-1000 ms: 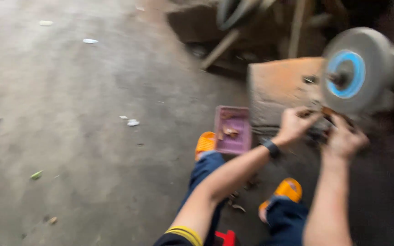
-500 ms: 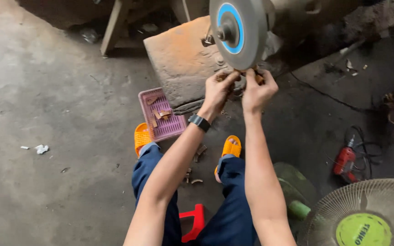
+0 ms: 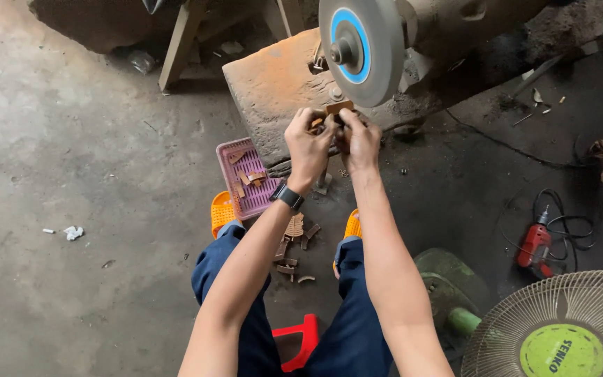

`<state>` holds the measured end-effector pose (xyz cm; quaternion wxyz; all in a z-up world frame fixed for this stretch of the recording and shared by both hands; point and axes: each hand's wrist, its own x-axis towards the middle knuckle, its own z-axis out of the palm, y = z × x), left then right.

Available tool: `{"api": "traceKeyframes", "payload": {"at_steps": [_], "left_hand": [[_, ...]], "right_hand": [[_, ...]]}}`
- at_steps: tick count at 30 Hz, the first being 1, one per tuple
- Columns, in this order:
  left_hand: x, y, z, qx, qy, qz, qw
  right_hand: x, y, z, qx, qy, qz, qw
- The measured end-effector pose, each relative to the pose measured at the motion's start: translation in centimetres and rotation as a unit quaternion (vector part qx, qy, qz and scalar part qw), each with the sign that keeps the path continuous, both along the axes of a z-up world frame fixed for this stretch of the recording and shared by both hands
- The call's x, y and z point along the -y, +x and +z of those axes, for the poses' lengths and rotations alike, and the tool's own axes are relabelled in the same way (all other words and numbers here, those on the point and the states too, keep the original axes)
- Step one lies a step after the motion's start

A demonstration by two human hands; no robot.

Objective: Grinding and smoothing the edges of small metal parts using a bench grinder.

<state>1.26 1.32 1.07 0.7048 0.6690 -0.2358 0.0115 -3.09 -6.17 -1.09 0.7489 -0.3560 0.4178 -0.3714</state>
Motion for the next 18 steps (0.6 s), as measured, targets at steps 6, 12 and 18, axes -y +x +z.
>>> {"api": "traceKeyframes", "payload": {"at_steps": [6, 12, 18], "left_hand": [[-0.4, 0.4, -0.8, -0.013, 0.044, -0.094, 0.995], [2.5, -1.0, 0.2, -0.264, -0.063, -0.153, 0.950], [3.5, -0.5, -1.6, -0.314, -0.087, -0.145, 0.934]], "right_hand": [[0.2, -1.3, 2.7, -0.115, -0.131, 0.022, 0.984], [1.4, -2.8, 5.8, -0.127, -0.333, 0.046, 0.933], [1.6, -2.7, 5.4, -0.092, -0.315, 0.044, 0.944]]}}
